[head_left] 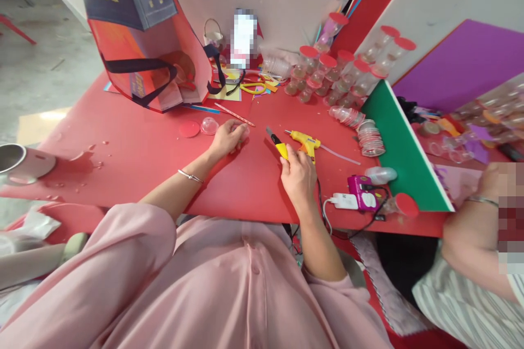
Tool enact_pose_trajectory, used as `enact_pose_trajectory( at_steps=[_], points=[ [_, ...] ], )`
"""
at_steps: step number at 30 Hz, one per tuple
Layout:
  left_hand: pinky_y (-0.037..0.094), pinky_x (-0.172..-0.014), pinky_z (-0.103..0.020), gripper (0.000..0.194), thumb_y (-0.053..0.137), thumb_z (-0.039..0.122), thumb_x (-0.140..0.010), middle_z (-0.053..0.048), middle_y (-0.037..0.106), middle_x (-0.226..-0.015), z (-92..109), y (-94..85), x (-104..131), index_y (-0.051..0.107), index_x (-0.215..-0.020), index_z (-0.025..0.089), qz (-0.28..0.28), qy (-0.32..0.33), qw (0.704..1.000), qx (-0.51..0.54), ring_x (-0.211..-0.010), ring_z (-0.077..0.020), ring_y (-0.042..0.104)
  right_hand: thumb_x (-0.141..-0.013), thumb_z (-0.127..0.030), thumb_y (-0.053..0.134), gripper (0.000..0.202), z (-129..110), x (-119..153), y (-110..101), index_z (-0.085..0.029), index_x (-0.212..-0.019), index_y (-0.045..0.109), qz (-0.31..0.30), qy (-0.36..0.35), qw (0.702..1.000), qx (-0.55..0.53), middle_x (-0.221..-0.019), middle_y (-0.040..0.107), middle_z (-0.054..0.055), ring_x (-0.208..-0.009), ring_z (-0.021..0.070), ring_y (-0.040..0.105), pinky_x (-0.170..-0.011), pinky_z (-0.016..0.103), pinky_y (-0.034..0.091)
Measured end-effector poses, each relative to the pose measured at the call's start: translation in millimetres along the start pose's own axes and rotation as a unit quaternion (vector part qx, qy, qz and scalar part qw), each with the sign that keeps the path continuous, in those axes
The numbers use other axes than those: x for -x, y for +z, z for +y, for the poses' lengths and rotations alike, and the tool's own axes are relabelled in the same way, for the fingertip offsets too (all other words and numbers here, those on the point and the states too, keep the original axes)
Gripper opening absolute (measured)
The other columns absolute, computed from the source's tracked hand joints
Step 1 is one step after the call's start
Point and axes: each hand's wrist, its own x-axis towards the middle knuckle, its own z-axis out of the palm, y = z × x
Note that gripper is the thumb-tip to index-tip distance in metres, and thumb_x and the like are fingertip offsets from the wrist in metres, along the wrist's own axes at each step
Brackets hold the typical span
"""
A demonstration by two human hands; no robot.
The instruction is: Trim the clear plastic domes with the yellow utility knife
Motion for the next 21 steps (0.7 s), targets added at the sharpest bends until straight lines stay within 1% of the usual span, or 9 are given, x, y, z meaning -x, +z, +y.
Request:
enact_pose_trajectory(
  at_steps=[2,6,8,10,12,14,17,19,21],
  points=[
    [0.029,-0.042,-0.021,0.031,0.066,0.044,-0.096,0.003,0.063,-0.062,0,-1.3,-3,0.062,-0.113,0.018,0.036,0.022,0.999,-0.019,-0.039,-0.0095,0.047,-0.105,-0.026,0.053,0.043,1,4,-2,-0.016,-0.146,0.063,-0.003,-0.002,1.000,-0.007,-0.112,0.071,0.015,-0.104,0.0290,0.064,-0.089,0.041,0.050],
    [0.037,-0.053,-0.024,0.026,0.074,0.043,-0.091,0.000,0.060,-0.063,-2,-13.0,-6,0.066,-0.091,0.018,0.090,0.107,0.987,-0.074,-0.054,-0.0129,0.051,-0.105,-0.027,0.055,0.043,3,12,-8,-0.016,-0.146,0.063,-0.020,-0.003,1.000,-0.016,-0.114,0.071,0.015,-0.107,0.0283,0.065,-0.090,0.039,0.050],
    [0.043,-0.062,-0.027,0.024,0.078,0.040,-0.089,-0.002,0.058,-0.067,-3,-22.2,-3,0.065,-0.087,0.019,0.128,0.146,0.976,-0.096,-0.066,-0.0173,0.056,-0.106,-0.028,0.053,0.043,2,14,-11,-0.017,-0.146,0.062,-0.016,-0.005,1.000,-0.025,-0.116,0.072,0.015,-0.108,0.0280,0.065,-0.091,0.039,0.051],
    [0.050,-0.077,-0.033,0.023,0.078,0.040,-0.089,-0.005,0.060,-0.077,-2,-30.6,10,0.066,-0.094,0.020,0.171,0.192,0.957,-0.134,-0.082,-0.0226,0.061,-0.107,-0.029,0.050,0.043,0,16,-15,-0.017,-0.146,0.063,-0.003,-0.011,0.999,-0.038,-0.116,0.072,0.015,-0.107,0.0280,0.065,-0.092,0.040,0.051],
    [0.051,-0.093,-0.043,0.031,0.075,0.045,-0.092,-0.011,0.064,-0.096,-2,-36.3,34,0.068,-0.108,0.019,0.191,0.237,0.932,-0.196,-0.099,-0.0282,0.063,-0.108,-0.030,0.048,0.043,-1,19,-19,-0.018,-0.146,0.063,0.007,-0.016,0.999,-0.050,-0.115,0.073,0.015,-0.107,0.0281,0.065,-0.093,0.040,0.052],
    [0.051,-0.101,-0.048,0.038,0.069,0.049,-0.096,-0.016,0.064,-0.115,-4,-39.2,62,0.068,-0.119,0.019,0.164,0.261,0.917,-0.255,-0.110,-0.0317,0.064,-0.108,-0.031,0.047,0.043,-2,22,-24,-0.017,-0.146,0.063,0.012,-0.020,0.998,-0.060,-0.116,0.073,0.015,-0.108,0.0281,0.066,-0.094,0.040,0.052],
    [0.049,-0.113,-0.053,0.049,0.057,0.057,-0.100,-0.018,0.065,-0.136,-18,-37.7,93,0.067,-0.132,0.021,0.014,0.281,0.899,-0.337,-0.128,-0.0355,0.062,-0.109,-0.032,0.047,0.043,-1,27,-34,-0.016,-0.146,0.063,0.022,-0.024,0.997,-0.068,-0.117,0.073,0.015,-0.110,0.0282,0.066,-0.096,0.040,0.053],
    [0.036,-0.125,-0.060,0.077,0.058,0.070,-0.095,-0.024,0.054,-0.156,-30,-29.4,95,0.057,-0.148,0.015,-0.051,0.290,0.873,-0.389,-0.148,-0.0426,0.049,-0.109,-0.033,0.047,0.043,0,30,-40,-0.017,-0.145,0.063,0.031,-0.027,0.997,-0.071,-0.119,0.074,0.014,-0.110,0.0283,0.066,-0.097,0.040,0.053],
    [0.021,-0.131,-0.065,0.108,0.059,0.083,-0.087,-0.033,0.036,-0.168,-38,-11.4,88,0.043,-0.159,0.004,-0.064,0.280,0.852,-0.437,-0.160,-0.0490,0.030,-0.109,-0.035,0.047,0.043,-1,31,-48,-0.018,-0.146,0.063,0.043,-0.032,0.996,-0.076,-0.121,0.074,0.014,-0.110,0.0283,0.067,-0.098,0.041,0.054]
  ],
)
